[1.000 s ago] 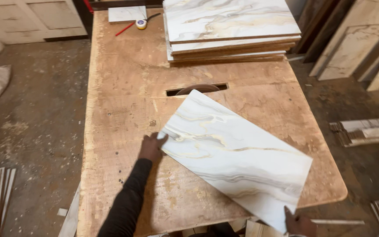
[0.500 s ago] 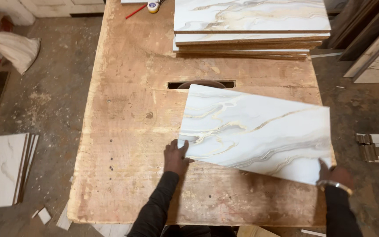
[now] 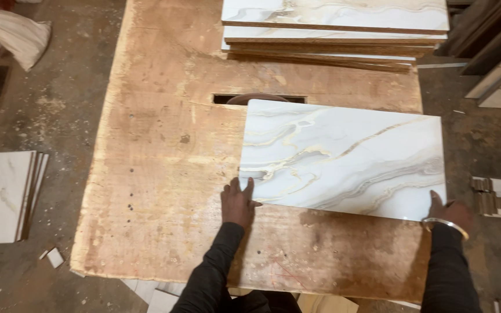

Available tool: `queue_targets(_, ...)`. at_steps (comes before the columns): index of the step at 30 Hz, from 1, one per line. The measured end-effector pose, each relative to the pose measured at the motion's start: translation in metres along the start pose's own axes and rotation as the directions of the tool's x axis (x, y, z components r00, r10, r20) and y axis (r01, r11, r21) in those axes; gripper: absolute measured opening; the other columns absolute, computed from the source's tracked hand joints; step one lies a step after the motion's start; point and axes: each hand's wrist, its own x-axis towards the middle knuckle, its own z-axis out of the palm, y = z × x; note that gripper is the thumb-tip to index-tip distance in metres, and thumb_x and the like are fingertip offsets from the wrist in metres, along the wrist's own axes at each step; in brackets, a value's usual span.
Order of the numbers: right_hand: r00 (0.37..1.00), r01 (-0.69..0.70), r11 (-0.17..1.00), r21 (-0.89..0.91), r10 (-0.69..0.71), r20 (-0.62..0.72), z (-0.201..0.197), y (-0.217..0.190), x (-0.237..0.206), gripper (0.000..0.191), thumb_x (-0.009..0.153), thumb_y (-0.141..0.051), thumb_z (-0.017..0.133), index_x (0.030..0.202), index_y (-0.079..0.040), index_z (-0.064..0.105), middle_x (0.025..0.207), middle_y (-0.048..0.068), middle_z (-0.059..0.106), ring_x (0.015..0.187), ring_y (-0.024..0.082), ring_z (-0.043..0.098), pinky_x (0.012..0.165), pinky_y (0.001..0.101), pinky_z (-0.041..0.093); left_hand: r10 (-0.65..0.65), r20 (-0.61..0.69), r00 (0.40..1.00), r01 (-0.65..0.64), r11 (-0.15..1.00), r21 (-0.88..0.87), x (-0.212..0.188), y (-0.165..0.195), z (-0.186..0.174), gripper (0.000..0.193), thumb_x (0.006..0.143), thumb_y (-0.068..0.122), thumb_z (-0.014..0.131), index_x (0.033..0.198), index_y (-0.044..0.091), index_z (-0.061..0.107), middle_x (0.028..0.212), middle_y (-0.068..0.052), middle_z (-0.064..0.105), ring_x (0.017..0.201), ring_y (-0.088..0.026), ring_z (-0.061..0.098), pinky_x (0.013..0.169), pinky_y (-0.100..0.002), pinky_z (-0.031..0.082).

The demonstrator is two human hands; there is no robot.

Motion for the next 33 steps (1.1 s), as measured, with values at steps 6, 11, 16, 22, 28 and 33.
queue_targets(6, 0.96, -0.144, 0.989, 0.024, 0.134, 0.246, 0.002, 0.024, -0.034, 0.073, 0.1, -0.063, 0.069, 0.095, 0.01, 0.077, 0.097, 0.032, 0.076, 0.084, 0.046, 0.073, 0.079, 0.0537, 0.058, 0.067, 0.114, 0.991, -0.082, 0.987, 0.136, 0.006, -0.022, -0.009, 0.073, 0.076, 0.027, 0.087, 0.14, 0.003, 0.06, 0.117, -0.027, 0.06, 0.094, -0.035, 0.061, 0.075, -0.044, 0.055)
queue_targets(11, 0.985, -0.081, 0.993, 0.083, 0.067, 0.161, 0.008, 0.042, -0.085, 0.065, 0.099, -0.058, 0.071, 0.097, 0.006, 0.075, 0.096, 0.031, 0.075, 0.082, 0.046, 0.072, 0.081, 0.0527, 0.056, 0.175, 0.125, 0.977, -0.2, 0.952, 0.234, 0.013, -0.048, -0.026, 0.068, 0.08, 0.021, 0.086, 0.141, 0.007, 0.061, 0.113, -0.026, 0.062, 0.089, -0.032, 0.064, 0.073, -0.041, 0.059)
queue_targets(16, 0.98, -0.158, 0.981, 0.11, 0.142, 0.143, 0.014, 0.045, -0.156, 0.061, 0.093, -0.056, 0.074, 0.094, 0.004, 0.073, 0.094, 0.027, 0.074, 0.085, 0.044, 0.07, 0.084, 0.0537, 0.055, 0.209, 0.164, 0.964, -0.241, 0.948, 0.209, 0.02, -0.075, -0.054, 0.076, 0.07, 0.027, 0.09, 0.138, 0.008, 0.061, 0.117, -0.026, 0.061, 0.091, -0.036, 0.063, 0.076, -0.044, 0.057)
queue_targets(22, 0.864, -0.441, 0.885, 0.148, 0.373, 0.339, 0.021, 0.029, -0.254, 0.064, 0.092, -0.061, 0.072, 0.098, 0.002, 0.069, 0.087, 0.027, 0.077, 0.081, 0.042, 0.078, 0.084, 0.0519, 0.056, 0.234, 0.32, 0.918, -0.321, 0.912, 0.255, 0.038, -0.123, -0.095, 0.084, 0.069, 0.032, 0.091, 0.144, 0.015, 0.056, 0.12, -0.022, 0.058, 0.098, -0.038, 0.063, 0.081, -0.045, 0.056)
queue_targets(28, 0.944, -0.322, 0.917, 0.236, 0.291, 0.155, 0.035, 0.017, -0.35, 0.068, 0.082, -0.066, 0.077, 0.092, 0.001, 0.074, 0.088, 0.022, 0.076, 0.085, 0.038, 0.074, 0.088, 0.0476, 0.057, 0.233, 0.377, 0.897, -0.346, 0.899, 0.268, 0.059, -0.166, -0.115, 0.079, 0.073, 0.031, 0.088, 0.146, 0.027, 0.056, 0.126, -0.015, 0.059, 0.104, -0.035, 0.063, 0.088, -0.044, 0.057)
queue_targets(33, 0.87, -0.464, 0.816, 0.346, 0.346, 0.35, 0.047, -0.002, -0.411, 0.063, 0.081, -0.059, 0.078, 0.084, 0.003, 0.074, 0.075, 0.022, 0.076, 0.069, 0.034, 0.076, 0.074, 0.0449, 0.059, 0.22, 0.472, 0.854, -0.402, 0.854, 0.329, 0.083, -0.202, -0.123, 0.082, 0.078, 0.031, 0.086, 0.151, 0.03, 0.05, 0.13, -0.016, 0.061, 0.115, -0.036, 0.062, 0.095, -0.045, 0.057)
